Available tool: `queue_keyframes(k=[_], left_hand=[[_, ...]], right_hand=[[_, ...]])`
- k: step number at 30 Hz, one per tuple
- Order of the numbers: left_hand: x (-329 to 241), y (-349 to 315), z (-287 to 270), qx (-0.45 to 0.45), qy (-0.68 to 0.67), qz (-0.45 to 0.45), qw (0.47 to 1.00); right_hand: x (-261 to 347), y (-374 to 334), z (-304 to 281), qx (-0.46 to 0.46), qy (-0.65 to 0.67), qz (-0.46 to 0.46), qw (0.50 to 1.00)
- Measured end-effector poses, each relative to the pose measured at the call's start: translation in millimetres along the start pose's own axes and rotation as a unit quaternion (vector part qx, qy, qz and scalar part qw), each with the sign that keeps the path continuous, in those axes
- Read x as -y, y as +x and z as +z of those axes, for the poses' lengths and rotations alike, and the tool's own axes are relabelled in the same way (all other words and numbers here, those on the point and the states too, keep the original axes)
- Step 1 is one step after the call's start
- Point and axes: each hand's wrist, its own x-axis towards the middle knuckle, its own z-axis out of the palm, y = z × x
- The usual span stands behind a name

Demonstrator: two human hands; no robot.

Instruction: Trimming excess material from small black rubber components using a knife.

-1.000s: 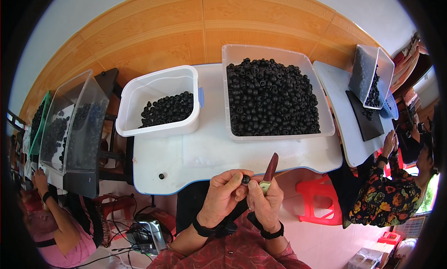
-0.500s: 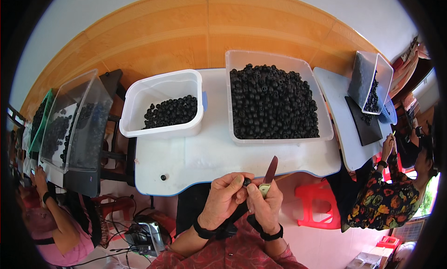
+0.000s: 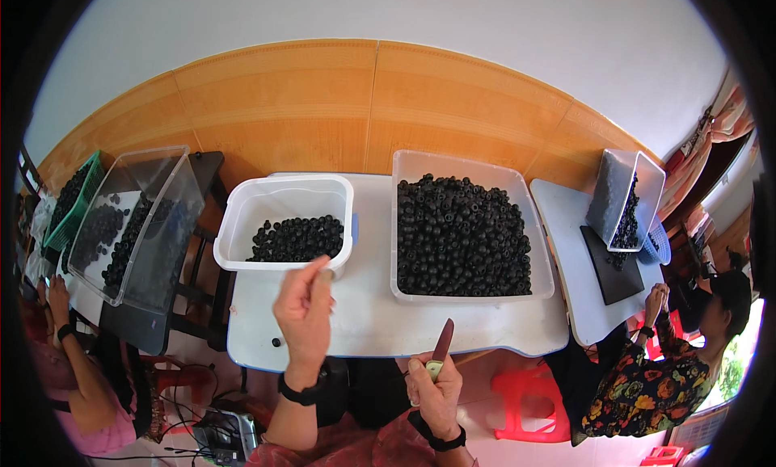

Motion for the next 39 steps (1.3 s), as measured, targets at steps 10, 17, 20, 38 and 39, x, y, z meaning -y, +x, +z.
queue_keyframes(k=[10,17,20,38,39], left_hand=[[11.4,39.8,32.9,-0.029,0.278,0.231,0.932],[-6.3,7.6,100.4,0.193,0.317,0.294,0.881],[-8.8,15.2,107.7,0.278,0.404,0.276,0.827],[-11.8,20.6,90.6,0.387,0.034,0.052,0.92],[-15.4,16.1,83.8,0.395,-0.083,-0.019,0.915]], right_hand=[[7.2,3.0,-7.0,-0.036,-0.033,0.005,0.999],[3.3,4.2,-16.8,-0.057,-0.04,-0.012,0.997],[3.4,4.7,-18.5,-0.073,-0.044,-0.013,0.996],[3.1,16.4,-21.0,-0.082,-0.089,-0.034,0.992],[6.0,17.7,-19.6,-0.082,-0.088,-0.031,0.992]])
